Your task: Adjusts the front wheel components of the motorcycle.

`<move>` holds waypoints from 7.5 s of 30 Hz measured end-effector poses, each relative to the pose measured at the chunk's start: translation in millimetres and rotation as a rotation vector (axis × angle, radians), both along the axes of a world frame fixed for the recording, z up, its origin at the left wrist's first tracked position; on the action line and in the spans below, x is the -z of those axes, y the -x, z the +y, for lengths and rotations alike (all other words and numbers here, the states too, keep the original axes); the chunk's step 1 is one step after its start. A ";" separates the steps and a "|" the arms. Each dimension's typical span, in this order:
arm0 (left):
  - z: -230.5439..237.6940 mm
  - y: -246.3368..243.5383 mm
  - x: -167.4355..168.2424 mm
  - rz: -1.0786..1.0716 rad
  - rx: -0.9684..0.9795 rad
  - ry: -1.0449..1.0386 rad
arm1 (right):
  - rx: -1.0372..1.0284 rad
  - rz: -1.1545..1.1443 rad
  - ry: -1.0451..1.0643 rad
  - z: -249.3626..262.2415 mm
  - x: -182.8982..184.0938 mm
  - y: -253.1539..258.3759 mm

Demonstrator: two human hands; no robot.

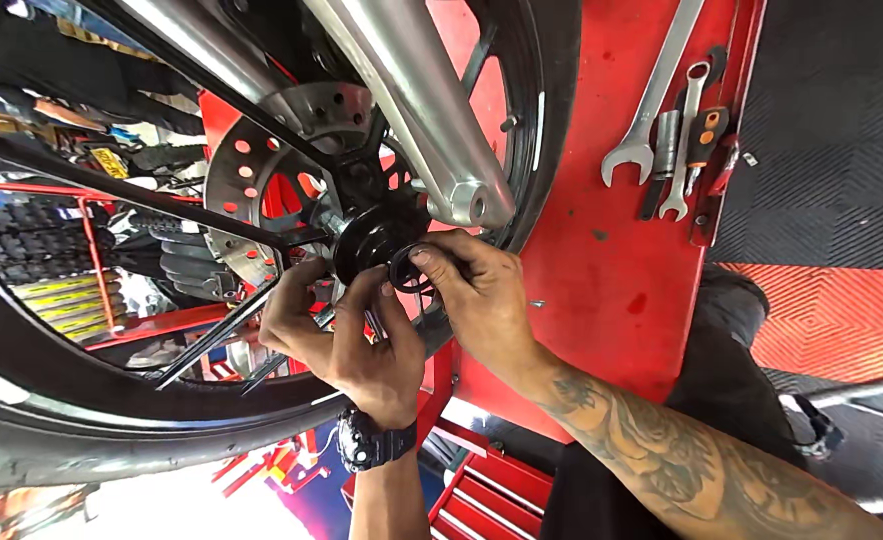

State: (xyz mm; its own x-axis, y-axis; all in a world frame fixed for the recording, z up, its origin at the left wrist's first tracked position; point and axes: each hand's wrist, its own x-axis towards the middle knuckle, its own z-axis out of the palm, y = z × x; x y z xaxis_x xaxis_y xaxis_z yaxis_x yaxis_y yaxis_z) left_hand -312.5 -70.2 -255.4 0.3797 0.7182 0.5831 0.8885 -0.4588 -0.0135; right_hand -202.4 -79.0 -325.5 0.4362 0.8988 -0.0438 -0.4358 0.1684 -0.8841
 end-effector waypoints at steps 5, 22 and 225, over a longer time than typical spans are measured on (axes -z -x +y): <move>-5.5 0.0 0.3 0.015 -0.030 0.056 | 0.012 -0.026 -0.001 -1.5 -3.2 -0.5; -7.1 -0.2 7.8 -0.061 -0.074 0.023 | -0.320 0.490 -0.056 6.0 15.3 -3.4; -63.7 25.5 2.3 -0.243 -0.228 0.398 | 0.089 -0.572 0.121 -6.4 -18.6 21.7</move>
State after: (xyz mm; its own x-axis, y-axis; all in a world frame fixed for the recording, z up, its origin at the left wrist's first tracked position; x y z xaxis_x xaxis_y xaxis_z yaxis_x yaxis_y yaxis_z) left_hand -338.0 -133.9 -257.7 0.0759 0.9510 0.2997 0.9223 -0.1812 0.3414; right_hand -224.1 -85.4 -306.9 0.4947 0.8607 0.1207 0.1273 0.0656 -0.9897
